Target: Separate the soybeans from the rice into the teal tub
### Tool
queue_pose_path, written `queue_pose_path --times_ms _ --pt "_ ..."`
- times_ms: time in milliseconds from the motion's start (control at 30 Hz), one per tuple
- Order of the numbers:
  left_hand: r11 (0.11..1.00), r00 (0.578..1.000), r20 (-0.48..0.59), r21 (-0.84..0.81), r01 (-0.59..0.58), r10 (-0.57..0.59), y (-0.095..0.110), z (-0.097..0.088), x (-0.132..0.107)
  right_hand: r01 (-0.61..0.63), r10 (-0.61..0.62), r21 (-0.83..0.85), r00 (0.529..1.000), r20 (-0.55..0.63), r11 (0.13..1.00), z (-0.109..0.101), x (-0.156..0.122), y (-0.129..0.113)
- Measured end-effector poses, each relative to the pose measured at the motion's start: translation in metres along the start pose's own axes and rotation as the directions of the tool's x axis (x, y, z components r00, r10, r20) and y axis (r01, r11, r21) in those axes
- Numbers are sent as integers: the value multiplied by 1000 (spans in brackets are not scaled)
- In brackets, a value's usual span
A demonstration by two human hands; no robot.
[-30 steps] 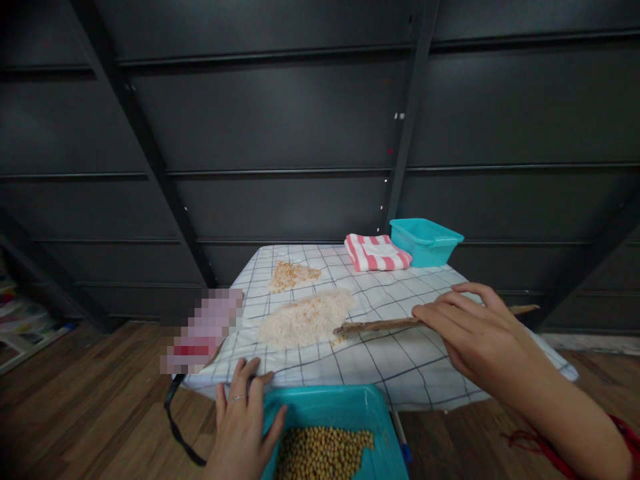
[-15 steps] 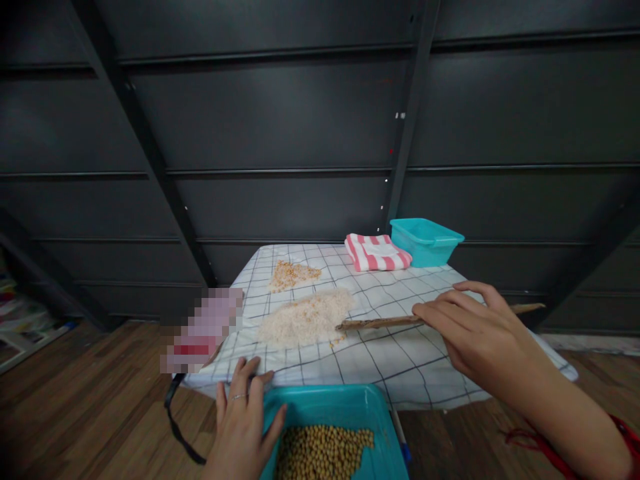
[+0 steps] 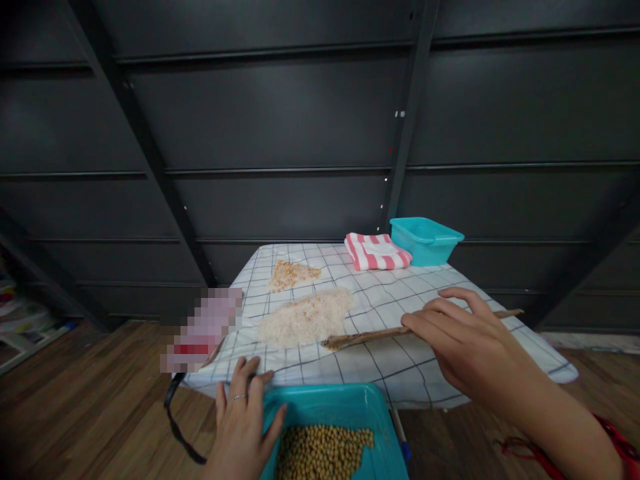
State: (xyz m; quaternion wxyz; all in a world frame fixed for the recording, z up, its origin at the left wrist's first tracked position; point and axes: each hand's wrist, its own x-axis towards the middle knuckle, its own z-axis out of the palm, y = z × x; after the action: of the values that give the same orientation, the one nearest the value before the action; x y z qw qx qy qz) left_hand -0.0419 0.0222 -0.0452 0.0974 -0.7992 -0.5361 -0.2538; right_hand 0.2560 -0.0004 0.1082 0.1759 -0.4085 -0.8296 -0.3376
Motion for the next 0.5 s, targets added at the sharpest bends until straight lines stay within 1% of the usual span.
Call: queue_pose_path --times_ms 200,333,500 --pt "1000 1000 -13 11 -14 14 1 0 2 -26 24 44 999 26 999 -2 -3 0" --pt "1000 1000 -17 5 -21 21 2 -1 3 -34 32 71 999 23 997 -1 -6 2" --pt "1000 1000 -6 -1 -11 11 1 0 2 5 -5 -5 1000 -6 1000 -6 -2 1"
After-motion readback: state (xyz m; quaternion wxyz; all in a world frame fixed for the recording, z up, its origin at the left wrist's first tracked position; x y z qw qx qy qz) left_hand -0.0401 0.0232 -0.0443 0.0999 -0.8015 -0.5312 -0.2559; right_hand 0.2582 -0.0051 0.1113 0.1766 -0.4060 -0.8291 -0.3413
